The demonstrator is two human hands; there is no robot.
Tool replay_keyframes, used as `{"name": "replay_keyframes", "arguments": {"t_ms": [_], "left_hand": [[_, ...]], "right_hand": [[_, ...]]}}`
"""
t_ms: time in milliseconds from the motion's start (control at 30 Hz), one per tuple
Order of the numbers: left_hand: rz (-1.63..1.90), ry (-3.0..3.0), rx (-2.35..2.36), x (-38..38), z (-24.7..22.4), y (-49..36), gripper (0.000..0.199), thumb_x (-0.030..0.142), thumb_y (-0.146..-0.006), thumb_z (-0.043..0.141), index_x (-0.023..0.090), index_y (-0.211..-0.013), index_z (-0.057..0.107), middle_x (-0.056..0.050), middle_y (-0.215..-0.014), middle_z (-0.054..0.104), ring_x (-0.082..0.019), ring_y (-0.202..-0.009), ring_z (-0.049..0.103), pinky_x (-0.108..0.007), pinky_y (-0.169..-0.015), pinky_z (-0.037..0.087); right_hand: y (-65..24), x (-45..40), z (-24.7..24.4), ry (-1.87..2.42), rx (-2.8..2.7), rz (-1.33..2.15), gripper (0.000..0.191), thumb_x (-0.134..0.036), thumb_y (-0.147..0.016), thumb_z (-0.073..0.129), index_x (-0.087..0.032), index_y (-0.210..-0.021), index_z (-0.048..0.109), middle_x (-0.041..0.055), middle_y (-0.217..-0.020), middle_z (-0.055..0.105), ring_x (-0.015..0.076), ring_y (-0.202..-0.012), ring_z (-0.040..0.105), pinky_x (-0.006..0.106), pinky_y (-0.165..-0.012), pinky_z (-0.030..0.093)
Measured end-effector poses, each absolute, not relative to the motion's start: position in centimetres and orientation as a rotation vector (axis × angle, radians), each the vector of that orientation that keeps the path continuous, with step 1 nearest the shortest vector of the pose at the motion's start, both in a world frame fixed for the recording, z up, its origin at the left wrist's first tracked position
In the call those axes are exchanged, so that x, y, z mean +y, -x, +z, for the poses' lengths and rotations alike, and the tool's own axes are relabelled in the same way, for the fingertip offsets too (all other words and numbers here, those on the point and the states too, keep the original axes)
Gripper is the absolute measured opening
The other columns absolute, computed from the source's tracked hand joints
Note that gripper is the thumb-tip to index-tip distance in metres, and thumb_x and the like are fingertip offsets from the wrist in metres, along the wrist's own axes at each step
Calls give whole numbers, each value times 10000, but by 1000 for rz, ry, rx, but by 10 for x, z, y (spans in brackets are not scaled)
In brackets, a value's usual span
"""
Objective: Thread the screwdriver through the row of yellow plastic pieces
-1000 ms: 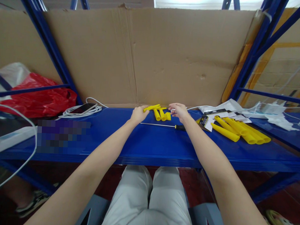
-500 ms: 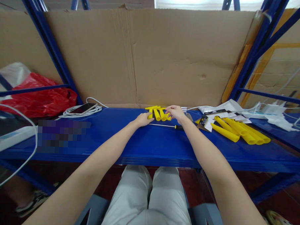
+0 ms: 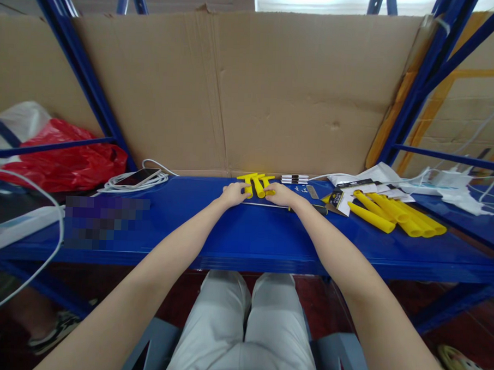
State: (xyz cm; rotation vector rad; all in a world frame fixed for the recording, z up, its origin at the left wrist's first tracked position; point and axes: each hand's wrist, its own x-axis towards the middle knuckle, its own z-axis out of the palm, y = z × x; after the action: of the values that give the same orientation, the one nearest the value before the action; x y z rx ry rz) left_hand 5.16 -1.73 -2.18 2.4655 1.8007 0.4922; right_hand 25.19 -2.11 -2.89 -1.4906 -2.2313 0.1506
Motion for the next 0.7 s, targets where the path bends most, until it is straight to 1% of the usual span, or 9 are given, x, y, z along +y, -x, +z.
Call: {"name": "replay_keyframes", "arguments": {"t_ms": [100,167,333,433,600,700], "left_hand": [[532,-2448,1809,-18,-21,-52,444,358,-920,616,304,-1361,642,-46,-1400,656,-263,-1325,577,-439,-1113,431],[540,-2453,1803,-18,-22,-53,434,355,-917,626,318,-1348,651,-34,-1383,669,-253,-1310,590,-423,-1108,435],[527,-2493,1764,-17,-26,-53,433,296,-928,599,336,-1356,649,-30,-1374,674,-263,-1301,598,-452,-1112,436],[527,-2506,1755,-16,-27,-53,434,259,-929,581,345,-1348,657,-26,-1386,665,-271,-1305,596,-471,-1117,437],[525,-2513,1749,-16,-27,-53,447,234,-927,570,359,-1347,657,-13,-1377,671,-270,-1302,600,-467,-1116,448],[518,-2520,1735,-17,-27,-53,453,221,-927,563,365,-1346,658,-7,-1386,664,-271,-1297,603,-465,-1108,457]], "right_hand": [[-253,-19,-32,1463,-2252,127,383,-139,-794,651,-236,-1135,793,54,-1282,721,268,-1260,621,391,-1138,417],[-254,-18,-33,1453,-2247,134,377,-142,-796,653,-235,-1132,794,53,-1275,724,268,-1258,623,394,-1137,420],[-252,-21,-31,1417,-2256,186,363,-140,-810,651,-235,-1130,796,56,-1298,713,271,-1271,615,404,-1148,410],[-251,-22,-31,1413,-2265,197,371,-131,-819,639,-215,-1148,788,79,-1324,696,278,-1286,605,427,-1160,395],[-250,-20,-33,1409,-2274,176,370,-132,-827,640,-228,-1154,784,72,-1335,689,268,-1299,598,430,-1160,397],[-249,-20,-34,1416,-2272,172,379,-138,-826,645,-208,-1175,774,90,-1360,670,278,-1314,585,437,-1165,391]]}}
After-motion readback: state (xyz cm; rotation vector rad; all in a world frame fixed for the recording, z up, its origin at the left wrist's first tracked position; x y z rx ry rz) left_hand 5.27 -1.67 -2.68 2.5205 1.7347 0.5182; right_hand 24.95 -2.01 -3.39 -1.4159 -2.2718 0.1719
